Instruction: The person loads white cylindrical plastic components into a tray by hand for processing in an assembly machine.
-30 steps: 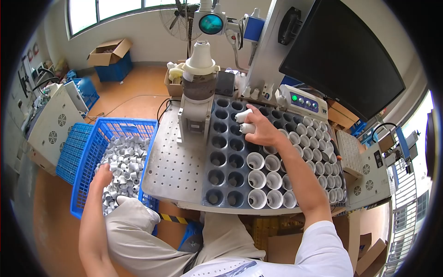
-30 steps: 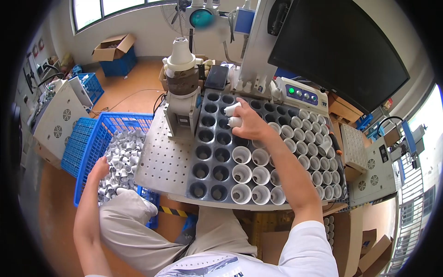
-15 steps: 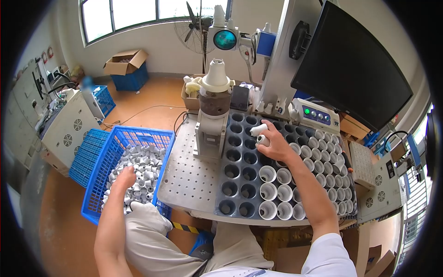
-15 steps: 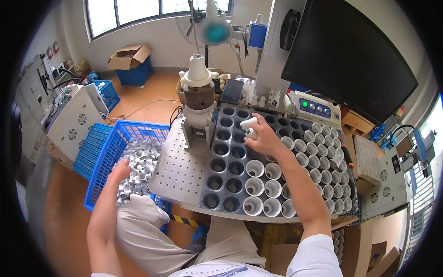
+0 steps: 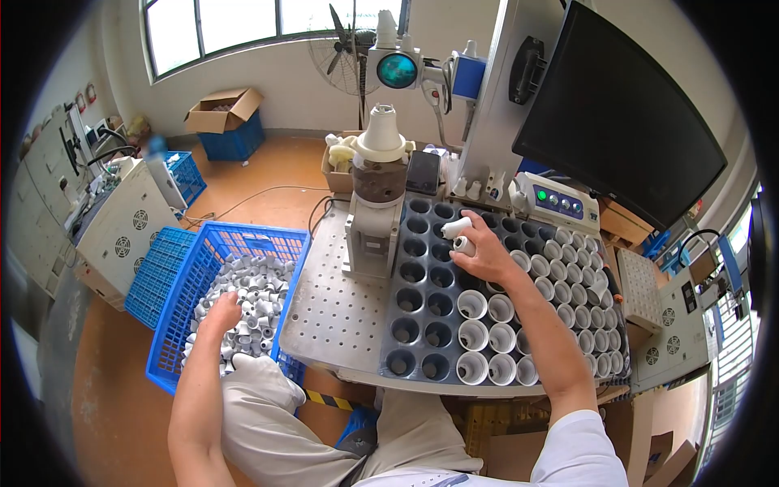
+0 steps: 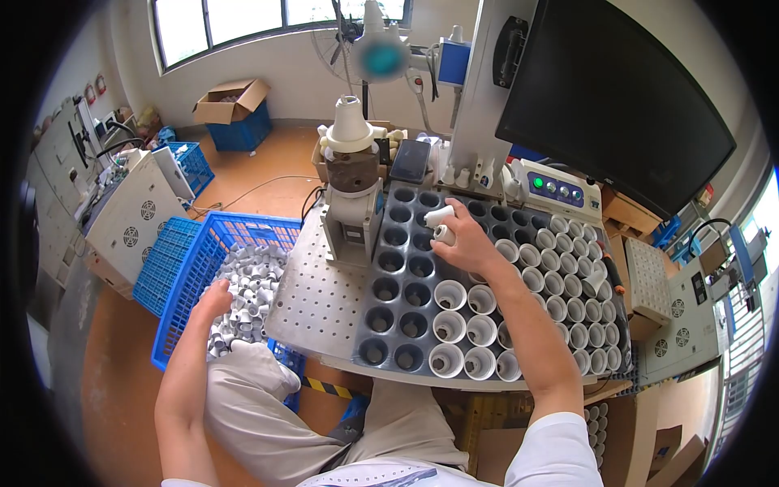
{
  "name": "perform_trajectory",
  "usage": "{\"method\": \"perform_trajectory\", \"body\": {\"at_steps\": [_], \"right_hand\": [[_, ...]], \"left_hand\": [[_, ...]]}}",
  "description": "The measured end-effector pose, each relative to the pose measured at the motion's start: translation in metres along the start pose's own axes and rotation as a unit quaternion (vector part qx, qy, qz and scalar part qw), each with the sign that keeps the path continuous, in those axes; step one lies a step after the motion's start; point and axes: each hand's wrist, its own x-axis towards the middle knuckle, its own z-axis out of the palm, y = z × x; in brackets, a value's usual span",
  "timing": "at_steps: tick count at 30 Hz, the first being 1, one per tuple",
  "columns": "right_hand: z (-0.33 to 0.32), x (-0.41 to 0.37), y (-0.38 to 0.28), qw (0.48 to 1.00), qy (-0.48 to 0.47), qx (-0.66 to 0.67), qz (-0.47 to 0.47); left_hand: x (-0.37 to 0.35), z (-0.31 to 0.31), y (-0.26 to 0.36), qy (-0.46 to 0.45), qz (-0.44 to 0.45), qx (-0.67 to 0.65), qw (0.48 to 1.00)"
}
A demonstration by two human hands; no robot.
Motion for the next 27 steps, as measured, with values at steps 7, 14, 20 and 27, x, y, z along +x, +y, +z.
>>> {"method": "perform_trajectory", "body": {"at_steps": [7, 14, 20, 27], "right_hand": [[0.000, 0.000, 0.000, 1.000, 0.003, 0.000, 0.004], [0.000, 0.001, 0.001, 1.000, 0.011, -0.007, -0.003], [-0.003, 0.001, -0.002, 1.000, 0.006, 0.009, 0.004], [-0.011, 0.002, 0.003, 0.999, 0.028, 0.021, -0.014]], "left_hand": [[0.001, 0.002, -0.005, 0.006, 0.008, 0.004, 1.000], [-0.002, -0.002, 0.000, -0.008, 0.002, 0.008, 1.000], [-0.004, -0.002, 0.004, 0.016, 0.009, 0.005, 1.000], [0.031, -0.006, 0.013, 0.159, 0.096, -0.161, 0.969]]}}
